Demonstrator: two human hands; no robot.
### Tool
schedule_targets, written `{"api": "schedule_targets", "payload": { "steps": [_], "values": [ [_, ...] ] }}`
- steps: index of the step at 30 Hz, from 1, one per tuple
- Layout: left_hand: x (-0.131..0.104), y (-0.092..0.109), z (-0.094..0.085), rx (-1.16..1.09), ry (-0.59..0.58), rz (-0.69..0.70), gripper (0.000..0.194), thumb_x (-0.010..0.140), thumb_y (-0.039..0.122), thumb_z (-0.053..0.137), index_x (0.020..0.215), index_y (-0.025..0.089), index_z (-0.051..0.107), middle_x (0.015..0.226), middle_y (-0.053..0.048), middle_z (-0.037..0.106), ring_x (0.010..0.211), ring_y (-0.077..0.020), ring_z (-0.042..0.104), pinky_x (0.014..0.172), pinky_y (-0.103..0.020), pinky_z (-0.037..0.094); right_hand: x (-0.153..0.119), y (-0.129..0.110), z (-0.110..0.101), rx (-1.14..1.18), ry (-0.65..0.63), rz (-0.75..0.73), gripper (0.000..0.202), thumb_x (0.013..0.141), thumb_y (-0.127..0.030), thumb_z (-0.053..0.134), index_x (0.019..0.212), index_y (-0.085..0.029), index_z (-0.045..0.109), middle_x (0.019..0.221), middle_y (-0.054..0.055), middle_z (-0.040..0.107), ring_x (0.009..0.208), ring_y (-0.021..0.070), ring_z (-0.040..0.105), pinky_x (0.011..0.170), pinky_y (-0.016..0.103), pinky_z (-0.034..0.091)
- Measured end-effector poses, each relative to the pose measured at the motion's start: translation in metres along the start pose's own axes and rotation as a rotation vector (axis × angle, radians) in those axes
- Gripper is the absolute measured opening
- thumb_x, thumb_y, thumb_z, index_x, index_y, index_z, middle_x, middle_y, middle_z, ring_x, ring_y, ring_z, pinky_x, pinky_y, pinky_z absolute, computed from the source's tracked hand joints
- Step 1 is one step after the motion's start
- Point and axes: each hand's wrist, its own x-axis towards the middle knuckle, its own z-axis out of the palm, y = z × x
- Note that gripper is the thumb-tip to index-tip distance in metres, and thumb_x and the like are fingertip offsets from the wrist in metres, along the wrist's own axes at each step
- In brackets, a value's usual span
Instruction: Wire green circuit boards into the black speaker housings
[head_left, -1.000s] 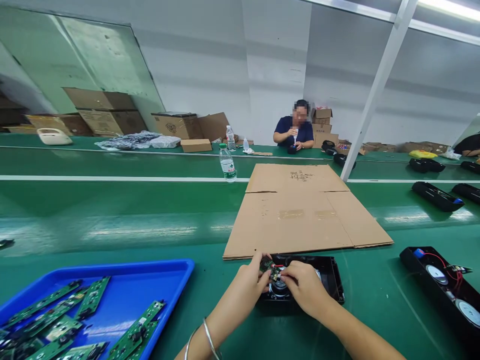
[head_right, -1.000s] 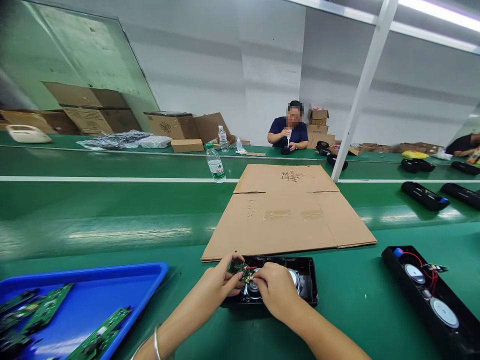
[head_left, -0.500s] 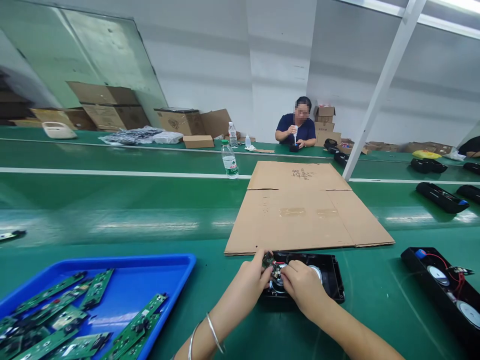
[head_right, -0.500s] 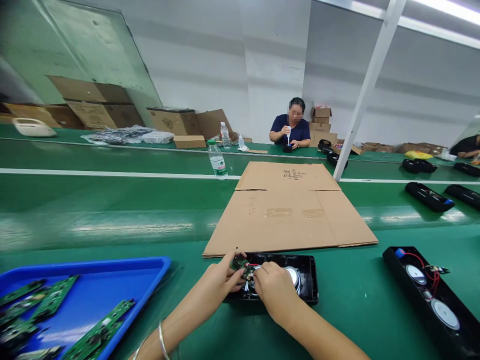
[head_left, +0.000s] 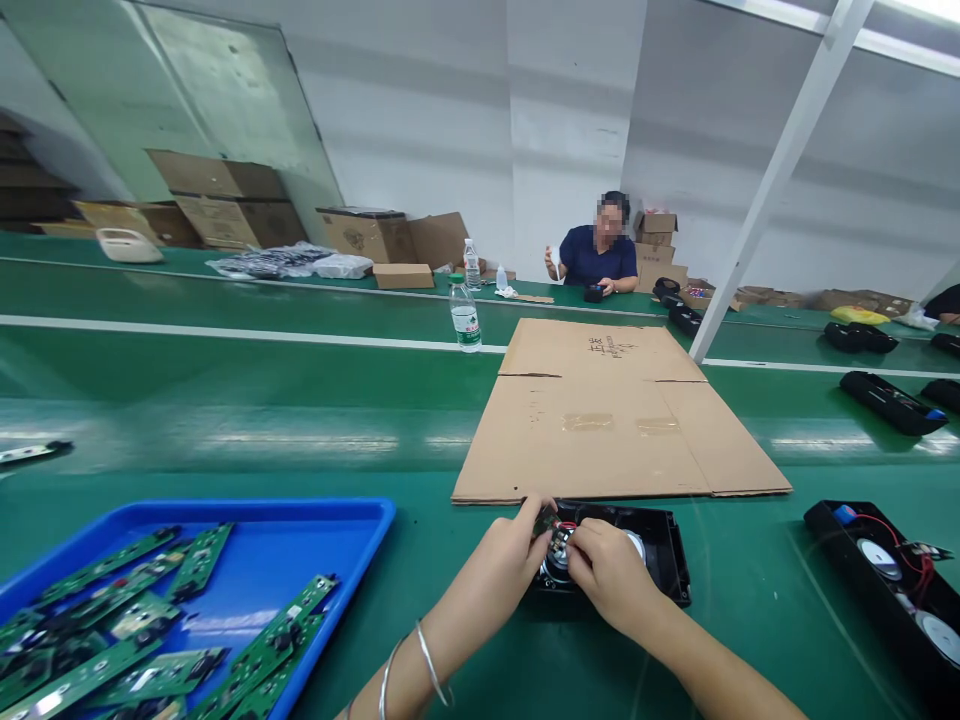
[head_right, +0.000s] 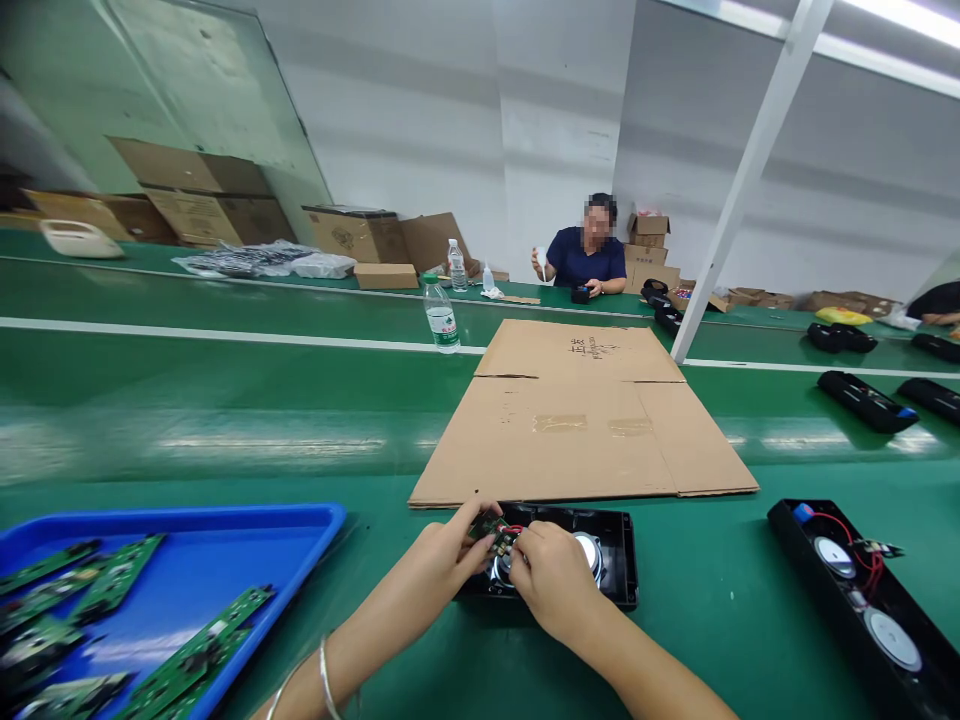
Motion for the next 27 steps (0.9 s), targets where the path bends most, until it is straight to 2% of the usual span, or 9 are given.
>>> {"api": "schedule_targets", "payload": {
  "steps": [9, 15, 21, 27],
  "values": [
    [-0.0013, -0.0015, 0.0026, 0.009, 0.001, 0.024, 0.019, 0.082, 0.023, 0.035, 0.095, 0.020, 0.048, 0.061, -0.001, 0.057, 0.056, -0.0184, 0.058, 0.053, -0.026, 0.044, -0.0009, 0.0005, -0.0002, -0.057, 0.018, -0.008, 0.017, 0.078, -0.008, 0.045, 0.066, -0.017, 0.052, 0.066, 0.001, 0.052, 0.059, 0.0117, 0.048, 0.051, 0.021, 0.032],
    [-0.0013, -0.0031, -0.0027, -0.082, -0.017, 0.016, 0.020, 0.081, 0.024, 0.036, 0.096, 0.021, 0.050, 0.068, -0.001, 0.058, 0.061, -0.0171, 0.059, 0.057, -0.027, 0.048, -0.0018, 0.0033, 0.0007, -0.118, 0.048, -0.161, 0.018, 0.082, -0.011, 0.040, 0.072, -0.017, 0.054, 0.068, 0.003, 0.055, 0.060, 0.0133, 0.049, 0.051, 0.022, 0.033],
    [-0.0026, 0.0008, -0.0067, -0.101, -0.047, -0.026, 0.019, 0.079, 0.022, 0.037, 0.092, 0.021, 0.050, 0.068, 0.000, 0.058, 0.057, -0.0161, 0.059, 0.055, -0.026, 0.049, -0.0040, 0.0047, 0.0064, -0.246, 0.130, -0.298, 0.034, 0.089, -0.014, 0.027, 0.069, -0.018, 0.054, 0.063, 0.004, 0.053, 0.055, 0.0148, 0.045, 0.050, 0.026, 0.029],
    [0.0004, 0.0016, -0.0046, -0.149, -0.031, -0.068, 0.018, 0.079, 0.020, 0.035, 0.091, 0.020, 0.048, 0.069, -0.001, 0.059, 0.058, -0.0166, 0.060, 0.053, -0.026, 0.049, -0.0027, 0.0032, 0.0038, -0.306, 0.130, -0.354, 0.037, 0.090, -0.013, 0.023, 0.068, -0.018, 0.054, 0.063, 0.004, 0.051, 0.055, 0.0148, 0.041, 0.049, 0.027, 0.026]
  ]
}}
